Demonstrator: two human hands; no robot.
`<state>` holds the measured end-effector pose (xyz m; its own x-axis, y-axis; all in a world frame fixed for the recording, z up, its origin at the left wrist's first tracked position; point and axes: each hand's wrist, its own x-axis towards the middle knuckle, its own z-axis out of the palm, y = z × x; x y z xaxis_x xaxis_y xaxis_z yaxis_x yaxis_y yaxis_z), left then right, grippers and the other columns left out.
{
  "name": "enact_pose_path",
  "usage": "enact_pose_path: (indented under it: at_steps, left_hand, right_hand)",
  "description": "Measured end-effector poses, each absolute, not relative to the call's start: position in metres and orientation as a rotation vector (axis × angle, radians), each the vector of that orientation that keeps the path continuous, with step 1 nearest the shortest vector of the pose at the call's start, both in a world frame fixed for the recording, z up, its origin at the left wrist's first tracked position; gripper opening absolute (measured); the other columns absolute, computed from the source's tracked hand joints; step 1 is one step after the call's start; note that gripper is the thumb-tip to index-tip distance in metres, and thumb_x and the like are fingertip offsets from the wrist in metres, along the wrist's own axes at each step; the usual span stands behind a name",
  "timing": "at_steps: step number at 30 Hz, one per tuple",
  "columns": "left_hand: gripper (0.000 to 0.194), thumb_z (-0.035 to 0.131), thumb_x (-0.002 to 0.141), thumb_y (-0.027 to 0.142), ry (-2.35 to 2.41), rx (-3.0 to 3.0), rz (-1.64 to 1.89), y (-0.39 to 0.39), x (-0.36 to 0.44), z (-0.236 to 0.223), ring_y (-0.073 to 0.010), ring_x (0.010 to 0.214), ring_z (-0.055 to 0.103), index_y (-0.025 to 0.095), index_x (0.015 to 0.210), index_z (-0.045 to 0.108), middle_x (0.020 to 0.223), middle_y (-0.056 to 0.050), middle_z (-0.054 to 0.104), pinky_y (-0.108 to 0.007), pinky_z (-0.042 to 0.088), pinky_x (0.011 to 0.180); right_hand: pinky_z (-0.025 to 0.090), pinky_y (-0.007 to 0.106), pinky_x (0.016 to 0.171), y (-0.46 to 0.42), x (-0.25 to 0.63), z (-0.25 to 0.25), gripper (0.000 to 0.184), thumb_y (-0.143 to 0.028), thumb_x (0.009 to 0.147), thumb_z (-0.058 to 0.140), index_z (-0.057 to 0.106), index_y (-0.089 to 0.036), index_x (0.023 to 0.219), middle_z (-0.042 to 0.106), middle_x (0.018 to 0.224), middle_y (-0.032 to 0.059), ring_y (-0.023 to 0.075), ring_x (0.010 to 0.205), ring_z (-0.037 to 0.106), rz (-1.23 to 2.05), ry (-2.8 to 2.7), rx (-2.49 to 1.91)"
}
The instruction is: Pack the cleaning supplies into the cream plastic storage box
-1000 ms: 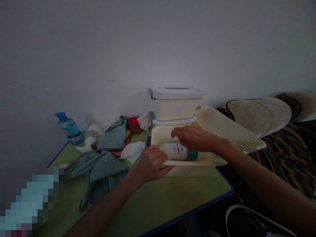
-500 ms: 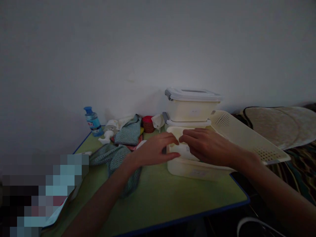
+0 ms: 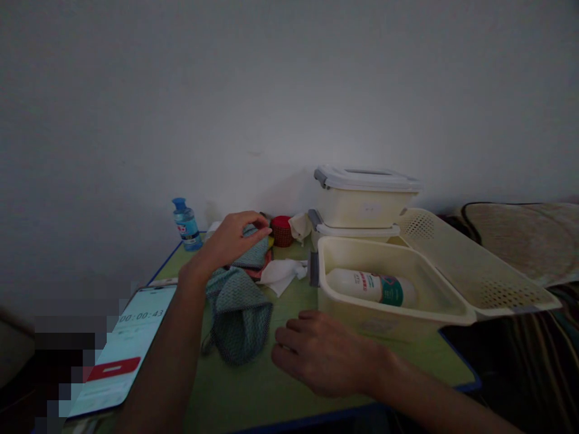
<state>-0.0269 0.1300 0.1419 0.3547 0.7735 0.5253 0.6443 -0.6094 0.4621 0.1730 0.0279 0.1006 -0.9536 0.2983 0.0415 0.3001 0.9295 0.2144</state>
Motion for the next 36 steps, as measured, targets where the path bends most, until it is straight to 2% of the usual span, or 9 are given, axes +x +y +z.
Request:
enact_pose_path:
  at_steps: [8,16,22,30,36]
  left_hand:
    - [0.032,0.047,0.079,0.042,1.403,2.389,1.032,0.135,-0.049,0.14,-0.0187,0.079,0.059,0.015,0.084,0.063,0.087,-0.006,0.067,-0.024,0.044,0.062]
    - [0.034,0.045,0.078,0.044,1.55,2.287,0.952,0.138,-0.071,0.137,-0.0204,0.084,0.058,0.016,0.085,0.063,0.089,-0.006,0.066,-0.027,0.046,0.068]
    - [0.037,0.044,0.079,0.046,1.623,2.318,0.859,0.147,-0.084,0.127,-0.02,0.082,0.058,0.015,0.087,0.063,0.089,-0.007,0.066,-0.03,0.046,0.073]
    - [0.041,0.043,0.08,0.048,1.594,2.288,0.675,0.159,-0.084,0.116,-0.0213,0.087,0.059,0.013,0.093,0.061,0.096,-0.01,0.066,-0.031,0.045,0.079]
    - [0.043,0.043,0.079,0.048,1.568,2.302,0.601,0.163,-0.079,0.11,-0.0205,0.087,0.06,0.013,0.095,0.06,0.096,-0.01,0.065,-0.03,0.045,0.08]
  right_hand:
    - [0.041,0.029,0.061,0.059,0.16,0.043,0.018,-0.01,0.085,0.041,0.055,-0.014,0.097,0.061,0.091,0.0062,0.0167,0.075,0.057,-0.162,-3.048,-0.843]
    - [0.047,0.032,0.069,0.069,0.16,0.026,0.029,-0.01,0.08,0.04,0.052,-0.013,0.106,0.059,0.106,0.011,0.0221,0.087,0.06,0.164,-2.787,-1.278]
    - [0.045,0.034,0.081,0.076,0.166,0.017,0.032,-0.009,0.077,0.04,0.05,-0.014,0.107,0.058,0.107,0.0107,0.0226,0.095,0.058,0.449,-2.645,-1.246]
    - [0.042,0.031,0.076,0.077,0.169,0.015,0.032,-0.009,0.075,0.04,0.051,-0.015,0.105,0.06,0.097,0.0092,0.0211,0.087,0.058,0.516,-2.599,-1.228]
    - [0.041,0.03,0.075,0.078,0.17,0.015,0.035,-0.008,0.073,0.039,0.051,-0.016,0.105,0.061,0.098,0.0089,0.0209,0.088,0.058,0.555,-2.589,-1.218]
